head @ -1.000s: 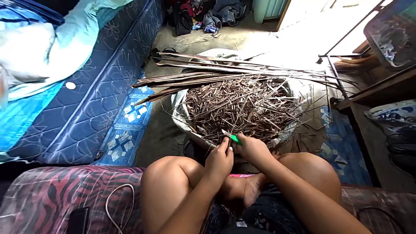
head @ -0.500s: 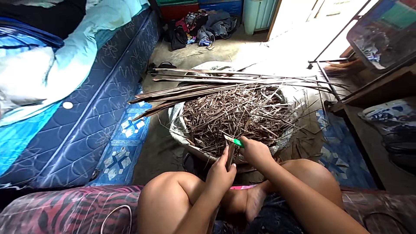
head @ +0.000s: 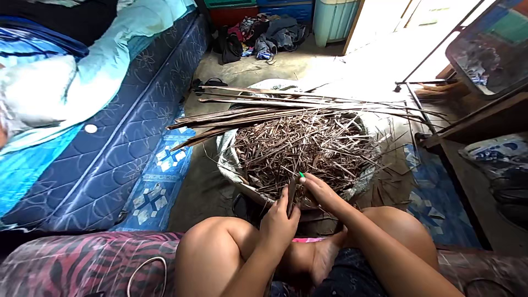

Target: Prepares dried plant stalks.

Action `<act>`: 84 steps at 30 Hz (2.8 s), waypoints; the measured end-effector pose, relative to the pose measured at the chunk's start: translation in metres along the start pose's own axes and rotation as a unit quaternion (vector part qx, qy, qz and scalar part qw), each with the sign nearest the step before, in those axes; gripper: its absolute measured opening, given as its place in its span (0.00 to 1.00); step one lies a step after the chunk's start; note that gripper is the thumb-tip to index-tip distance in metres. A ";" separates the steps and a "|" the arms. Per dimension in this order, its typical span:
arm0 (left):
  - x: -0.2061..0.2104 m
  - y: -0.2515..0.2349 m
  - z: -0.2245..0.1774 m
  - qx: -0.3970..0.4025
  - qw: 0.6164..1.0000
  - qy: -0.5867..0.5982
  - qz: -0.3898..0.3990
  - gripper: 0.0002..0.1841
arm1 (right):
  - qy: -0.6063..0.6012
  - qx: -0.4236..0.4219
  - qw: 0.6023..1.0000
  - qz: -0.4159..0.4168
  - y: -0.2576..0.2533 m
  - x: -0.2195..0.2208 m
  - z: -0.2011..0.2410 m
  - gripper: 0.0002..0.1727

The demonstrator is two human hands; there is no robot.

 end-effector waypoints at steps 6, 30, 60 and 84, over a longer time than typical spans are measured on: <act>-0.004 0.001 0.001 0.007 0.996 0.083 -0.022 0.29 | -0.038 0.015 0.999 0.003 0.001 -0.008 0.005 0.19; 0.002 0.001 -0.002 -0.004 0.996 0.083 0.016 0.31 | -0.218 0.097 0.971 0.003 0.000 -0.038 0.015 0.28; -0.031 0.037 0.013 0.098 0.994 0.053 -0.018 0.31 | -0.280 0.052 0.958 0.020 0.025 -0.025 0.030 0.27; -0.060 0.062 0.034 0.104 0.995 0.003 -0.007 0.31 | -0.255 0.041 0.963 0.080 0.033 -0.003 0.037 0.30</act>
Point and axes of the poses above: each hand's wrist, its own y-axis away from the middle knuckle, its own x-axis out of the palm, z = x × y, the point moved 4 cm from there along -y, towards the middle knuckle, and after that the axes turned 3 degrees about -z, right-handed, at the moved point
